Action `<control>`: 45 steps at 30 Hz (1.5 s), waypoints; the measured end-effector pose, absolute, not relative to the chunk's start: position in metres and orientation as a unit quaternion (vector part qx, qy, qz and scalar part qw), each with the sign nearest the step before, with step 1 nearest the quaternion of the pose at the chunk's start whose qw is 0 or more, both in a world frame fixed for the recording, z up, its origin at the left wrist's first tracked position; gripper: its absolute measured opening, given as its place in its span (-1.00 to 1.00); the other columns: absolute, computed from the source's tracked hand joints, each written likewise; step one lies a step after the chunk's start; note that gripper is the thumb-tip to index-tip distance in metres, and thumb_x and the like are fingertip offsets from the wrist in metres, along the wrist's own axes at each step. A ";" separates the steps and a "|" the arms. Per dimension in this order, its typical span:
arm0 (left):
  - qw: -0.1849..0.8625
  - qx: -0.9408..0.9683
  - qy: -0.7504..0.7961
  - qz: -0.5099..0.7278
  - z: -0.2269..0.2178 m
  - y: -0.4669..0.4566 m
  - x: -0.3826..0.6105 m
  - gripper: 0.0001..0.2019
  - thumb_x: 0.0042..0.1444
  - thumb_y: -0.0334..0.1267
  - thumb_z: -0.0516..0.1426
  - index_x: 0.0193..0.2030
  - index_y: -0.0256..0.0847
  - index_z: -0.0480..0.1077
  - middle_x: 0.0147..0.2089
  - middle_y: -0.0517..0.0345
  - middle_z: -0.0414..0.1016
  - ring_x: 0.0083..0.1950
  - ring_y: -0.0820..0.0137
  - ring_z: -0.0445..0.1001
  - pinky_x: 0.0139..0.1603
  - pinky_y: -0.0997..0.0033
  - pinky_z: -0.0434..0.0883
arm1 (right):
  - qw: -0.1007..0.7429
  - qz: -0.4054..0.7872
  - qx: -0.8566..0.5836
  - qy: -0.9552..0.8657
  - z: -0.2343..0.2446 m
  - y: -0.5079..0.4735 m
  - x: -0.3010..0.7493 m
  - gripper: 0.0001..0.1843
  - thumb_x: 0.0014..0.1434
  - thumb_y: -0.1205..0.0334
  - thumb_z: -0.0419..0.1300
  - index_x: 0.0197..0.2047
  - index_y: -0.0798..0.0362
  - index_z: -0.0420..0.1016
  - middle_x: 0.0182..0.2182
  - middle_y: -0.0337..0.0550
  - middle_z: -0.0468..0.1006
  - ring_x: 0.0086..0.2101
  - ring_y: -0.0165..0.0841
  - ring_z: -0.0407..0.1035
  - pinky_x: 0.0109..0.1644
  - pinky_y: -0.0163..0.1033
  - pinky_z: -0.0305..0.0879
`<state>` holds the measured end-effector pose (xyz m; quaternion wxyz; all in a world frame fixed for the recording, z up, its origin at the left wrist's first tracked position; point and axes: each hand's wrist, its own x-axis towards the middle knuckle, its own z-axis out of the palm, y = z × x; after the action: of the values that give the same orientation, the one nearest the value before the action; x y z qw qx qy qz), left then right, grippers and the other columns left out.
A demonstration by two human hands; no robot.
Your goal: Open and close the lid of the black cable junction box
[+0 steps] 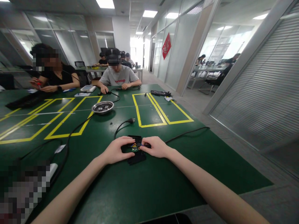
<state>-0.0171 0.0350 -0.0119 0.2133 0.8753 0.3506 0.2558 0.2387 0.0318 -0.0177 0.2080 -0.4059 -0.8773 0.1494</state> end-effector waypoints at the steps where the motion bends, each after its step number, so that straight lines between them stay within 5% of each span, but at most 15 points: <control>1: 0.217 0.874 0.352 0.257 -0.012 0.035 -0.017 -0.50 0.08 -0.10 0.36 0.17 -0.14 0.54 0.19 -0.04 0.60 0.25 0.11 0.54 0.32 0.06 0.45 | 0.210 0.152 -0.405 -0.877 -0.017 0.032 0.239 -0.80 0.31 0.13 0.30 -0.31 0.03 0.47 -0.42 -0.27 0.55 -0.43 -0.40 0.37 -0.35 -0.32 0.05; 19: 0.215 0.867 0.327 0.308 -0.019 0.032 -0.015 -0.57 0.20 0.00 0.30 0.13 -0.16 0.52 0.19 -0.07 0.59 0.18 0.14 0.59 0.22 0.13 0.53 | 0.254 0.136 -0.352 -0.891 -0.019 0.032 0.244 -0.93 0.31 0.23 0.28 -0.19 0.04 0.58 -0.26 -0.13 0.67 -0.26 -0.30 0.56 -0.19 -0.29 0.33; 30: 0.114 0.898 0.357 0.231 0.004 0.030 -0.026 -0.97 0.15 -0.30 0.11 -0.29 -0.17 0.36 -0.28 0.13 0.48 -0.25 0.33 0.48 -0.23 0.39 0.42 | 0.272 0.116 -0.329 -0.897 -0.022 0.035 0.248 -0.85 0.37 0.22 0.23 -0.13 0.03 0.65 -0.26 -0.11 0.65 -0.26 -0.33 0.55 -0.19 -0.30 0.37; 39: 0.107 0.894 0.384 0.205 0.004 0.025 -0.017 -0.91 0.10 -0.27 0.04 -0.41 -0.14 0.22 -0.46 0.25 0.34 -0.47 0.42 0.28 -0.40 0.44 0.18 | 0.296 0.175 -0.338 -0.876 -0.012 0.027 0.247 -0.73 0.10 0.17 0.43 -0.14 0.05 0.56 -0.25 -0.15 0.64 -0.27 -0.31 0.53 -0.16 -0.27 0.41; 45: 0.128 0.880 0.407 0.208 0.004 0.024 -0.014 -0.83 0.14 -0.22 0.02 -0.46 -0.14 0.17 -0.52 0.27 0.30 -0.50 0.43 0.25 -0.43 0.45 0.14 | 0.283 0.179 -0.339 -0.879 -0.009 0.025 0.249 -0.76 0.11 0.22 0.40 -0.15 0.03 0.53 -0.23 -0.15 0.65 -0.26 -0.31 0.53 -0.17 -0.27 0.40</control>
<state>-0.0144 0.0236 0.0042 0.1281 0.8800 0.4071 0.2085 0.2489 0.0246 -0.0091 0.2827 -0.3394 -0.8792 0.1789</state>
